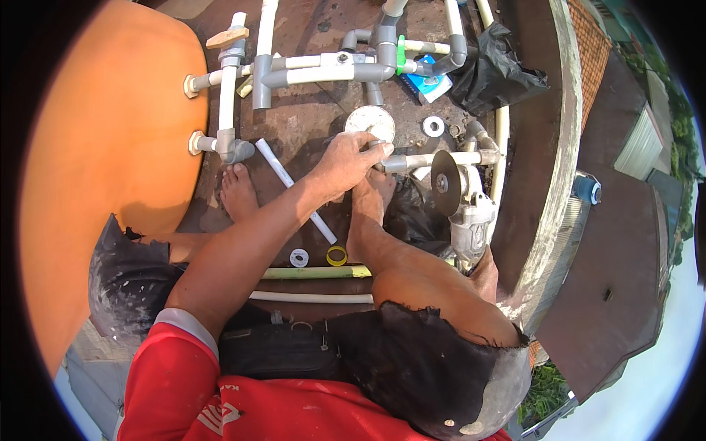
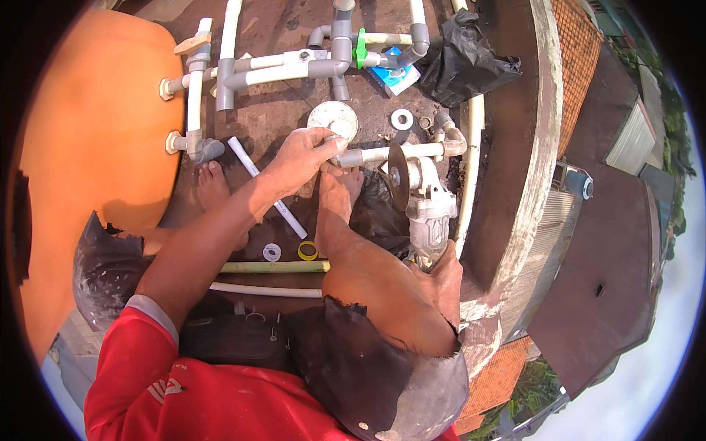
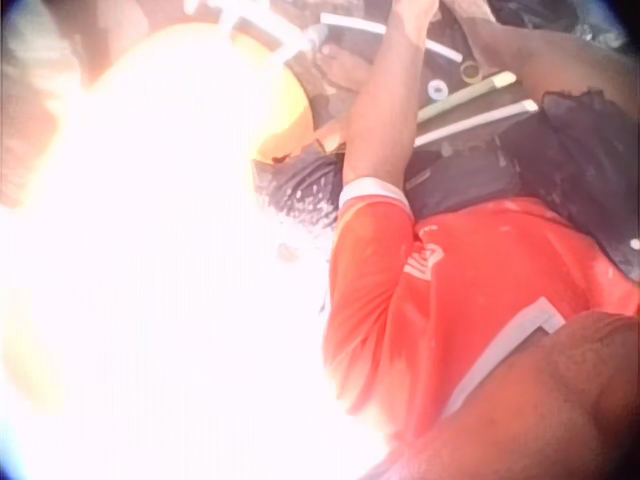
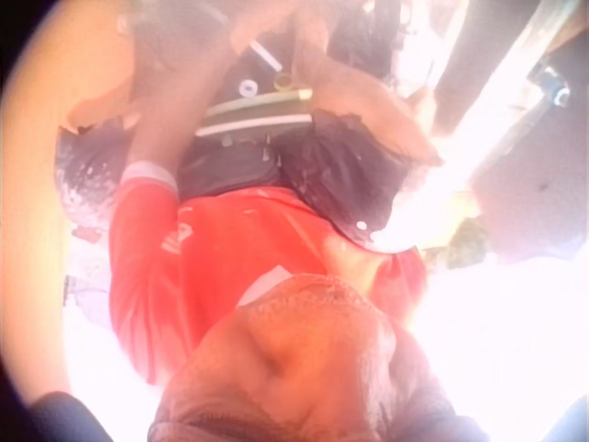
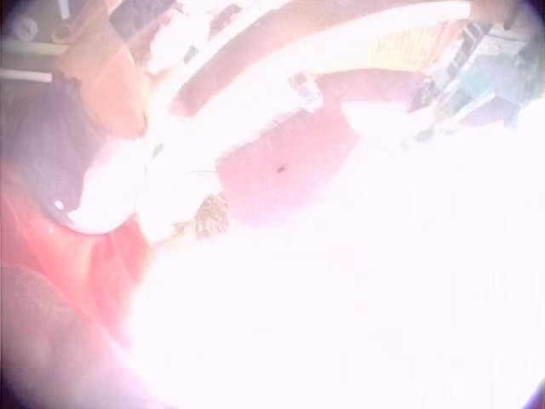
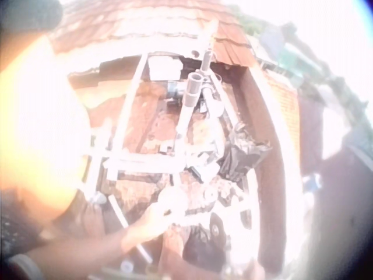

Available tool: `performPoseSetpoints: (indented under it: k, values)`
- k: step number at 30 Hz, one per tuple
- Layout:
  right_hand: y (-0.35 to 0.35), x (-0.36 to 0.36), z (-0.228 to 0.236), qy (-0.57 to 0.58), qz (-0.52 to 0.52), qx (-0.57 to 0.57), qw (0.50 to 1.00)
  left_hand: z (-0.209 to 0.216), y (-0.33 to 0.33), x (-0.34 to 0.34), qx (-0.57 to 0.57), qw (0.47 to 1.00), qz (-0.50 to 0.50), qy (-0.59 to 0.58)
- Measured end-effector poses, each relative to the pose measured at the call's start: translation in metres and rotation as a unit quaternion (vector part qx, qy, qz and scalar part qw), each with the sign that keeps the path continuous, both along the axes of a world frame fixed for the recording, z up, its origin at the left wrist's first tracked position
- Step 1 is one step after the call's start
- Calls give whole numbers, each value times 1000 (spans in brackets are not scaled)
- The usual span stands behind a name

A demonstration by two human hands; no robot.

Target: The person assembles white PVC pipes and fittings on a rooftop next to an orange water tank. They cut pipe segments with a handheld saw, apply solvent cement, and connect elbows and tees to build a plumbing manifold.

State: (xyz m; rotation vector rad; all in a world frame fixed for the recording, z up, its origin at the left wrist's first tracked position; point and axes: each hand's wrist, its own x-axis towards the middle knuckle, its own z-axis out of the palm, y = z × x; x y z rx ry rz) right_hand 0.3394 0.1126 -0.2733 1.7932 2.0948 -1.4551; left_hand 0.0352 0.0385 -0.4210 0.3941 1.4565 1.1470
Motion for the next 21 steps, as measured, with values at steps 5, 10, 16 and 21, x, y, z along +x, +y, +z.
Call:
performPoseSetpoints:
  k: [5, 10, 16, 21]
  values:
    - [3, -8, -2, -59, 36, 33, 997, -5, -1, 0, 16, 999, 33, 2]
    - [6, 1, -13, -79, 50, 41, 995, 4, 3, -1, -6, 1000, 19, 2]
    - [6, -11, -4, -76, 48, 27, 996, 8, 4, -2, -10, 1000, 25, 1]
    - [6, -9, -9, -73, -7, -11, 997, 18, 5, -2, -14, 1000, 21, 10]
